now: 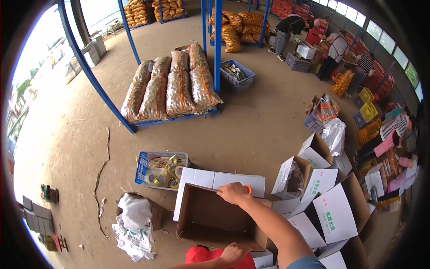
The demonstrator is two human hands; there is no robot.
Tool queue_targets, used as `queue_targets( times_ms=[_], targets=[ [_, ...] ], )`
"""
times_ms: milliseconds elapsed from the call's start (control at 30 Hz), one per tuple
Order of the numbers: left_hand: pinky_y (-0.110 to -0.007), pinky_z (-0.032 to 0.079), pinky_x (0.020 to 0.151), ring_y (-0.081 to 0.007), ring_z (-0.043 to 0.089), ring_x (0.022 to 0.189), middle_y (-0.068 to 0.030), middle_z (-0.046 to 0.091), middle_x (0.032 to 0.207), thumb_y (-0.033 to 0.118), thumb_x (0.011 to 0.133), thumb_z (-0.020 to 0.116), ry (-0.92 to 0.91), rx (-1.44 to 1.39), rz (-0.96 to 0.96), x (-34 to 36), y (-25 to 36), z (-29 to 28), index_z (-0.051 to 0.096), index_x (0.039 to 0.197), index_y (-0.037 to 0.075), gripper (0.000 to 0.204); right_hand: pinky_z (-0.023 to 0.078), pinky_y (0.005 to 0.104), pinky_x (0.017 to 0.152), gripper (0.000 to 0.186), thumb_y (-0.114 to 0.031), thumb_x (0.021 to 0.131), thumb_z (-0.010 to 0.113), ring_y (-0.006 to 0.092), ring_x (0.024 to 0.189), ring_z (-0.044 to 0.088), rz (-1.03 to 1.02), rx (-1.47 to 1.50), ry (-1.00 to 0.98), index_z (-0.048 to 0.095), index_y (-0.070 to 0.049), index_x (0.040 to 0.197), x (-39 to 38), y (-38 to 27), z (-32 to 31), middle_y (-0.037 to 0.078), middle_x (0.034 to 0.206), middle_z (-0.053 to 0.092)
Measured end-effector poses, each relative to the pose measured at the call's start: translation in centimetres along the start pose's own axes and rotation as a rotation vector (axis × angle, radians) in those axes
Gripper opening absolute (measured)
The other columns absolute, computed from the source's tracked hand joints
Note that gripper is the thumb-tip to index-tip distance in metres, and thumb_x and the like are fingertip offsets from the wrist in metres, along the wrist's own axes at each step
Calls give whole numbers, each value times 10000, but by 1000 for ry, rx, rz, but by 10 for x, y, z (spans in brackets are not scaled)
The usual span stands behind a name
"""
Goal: Taping cardboard boxes for potato packaging.
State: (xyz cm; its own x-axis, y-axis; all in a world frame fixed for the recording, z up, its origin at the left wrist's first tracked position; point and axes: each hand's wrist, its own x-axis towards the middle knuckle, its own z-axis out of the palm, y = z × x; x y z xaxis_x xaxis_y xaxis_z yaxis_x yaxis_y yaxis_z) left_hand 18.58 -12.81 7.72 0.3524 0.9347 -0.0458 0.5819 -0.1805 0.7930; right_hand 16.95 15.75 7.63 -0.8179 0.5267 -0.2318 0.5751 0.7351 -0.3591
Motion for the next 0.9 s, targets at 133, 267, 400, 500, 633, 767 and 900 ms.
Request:
queue_targets(
  times_ms=[133, 267, 400, 500, 633, 767, 900],
  targets=[
    [-440, 492, 957, -255, 693, 1062, -81, 758, 1128, 200, 939, 566, 82, -51, -29, 0, 12, -6, 753, 1193, 147, 320, 581, 491, 794, 340, -435, 976, 638, 344, 865, 749, -29, -53, 42, 781, -148, 1088, 0, 1, -5, 141, 902, 772],
    [-495, 479, 1027, -294, 670, 1137, -141, 728, 1172, 232, 946, 609, 66, -239, -27, 9, 34, -50, 739, 1174, 97, 295, 592, 455, 741, 354, -461, 957, 661, 327, 829, 745, -89, 22, 146, 799, -141, 1019, 0, -1, 3, 95, 887, 772],
    [-429, 511, 979, -289, 669, 1171, -99, 707, 1249, 77, 874, 653, 124, -667, -289, -6, -7, -75, 727, 1202, 127, 340, 593, 434, 709, 378, -490, 947, 669, 310, 811, 744, -175, 50, 246, 808, -139, 961, 0, -4, 1, 75, 877, 771],
    [-469, 473, 1066, -394, 596, 1276, -183, 624, 1382, 90, 892, 698, 749, 132, -72, -9, -48, -167, 648, 1306, 55, 418, 592, 435, 698, 403, -515, 945, 666, 311, 805, 743, -131, 64, 212, 809, -138, 935, -4, -1, -2, 82, 866, 768],
    [-517, 317, 1197, -454, 372, 1458, -301, 402, 1546, 268, 919, 692, 632, 190, -652, -37, -125, -179, 348, 1524, -33, 759, 586, 445, 675, 427, -519, 956, 654, 326, 762, 734, -158, 94, 318, 803, -129, 865, 1, -5, 0, 102, 799, 750],
    [-565, 191, 1256, -504, 181, 1548, -368, 213, 1630, 478, 947, 622, 219, 255, -604, -20, -134, -132, 191, 1596, -63, 949, 568, 474, 614, 541, -528, 993, 598, 344, 675, 719, -115, 35, 322, 727, -94, 696, 1, -6, 6, 137, 680, 706],
    [-612, 137, 1256, -567, 89, 1544, -369, 136, 1656, 602, 944, 578, -174, 566, -459, 10, -135, -130, 187, 1611, -48, 1010, 574, 478, 625, 559, -548, 969, 620, 358, 663, 716, -29, -32, 340, 722, -74, 690, 1, 1, 1, 140, 657, 697]
  ],
)
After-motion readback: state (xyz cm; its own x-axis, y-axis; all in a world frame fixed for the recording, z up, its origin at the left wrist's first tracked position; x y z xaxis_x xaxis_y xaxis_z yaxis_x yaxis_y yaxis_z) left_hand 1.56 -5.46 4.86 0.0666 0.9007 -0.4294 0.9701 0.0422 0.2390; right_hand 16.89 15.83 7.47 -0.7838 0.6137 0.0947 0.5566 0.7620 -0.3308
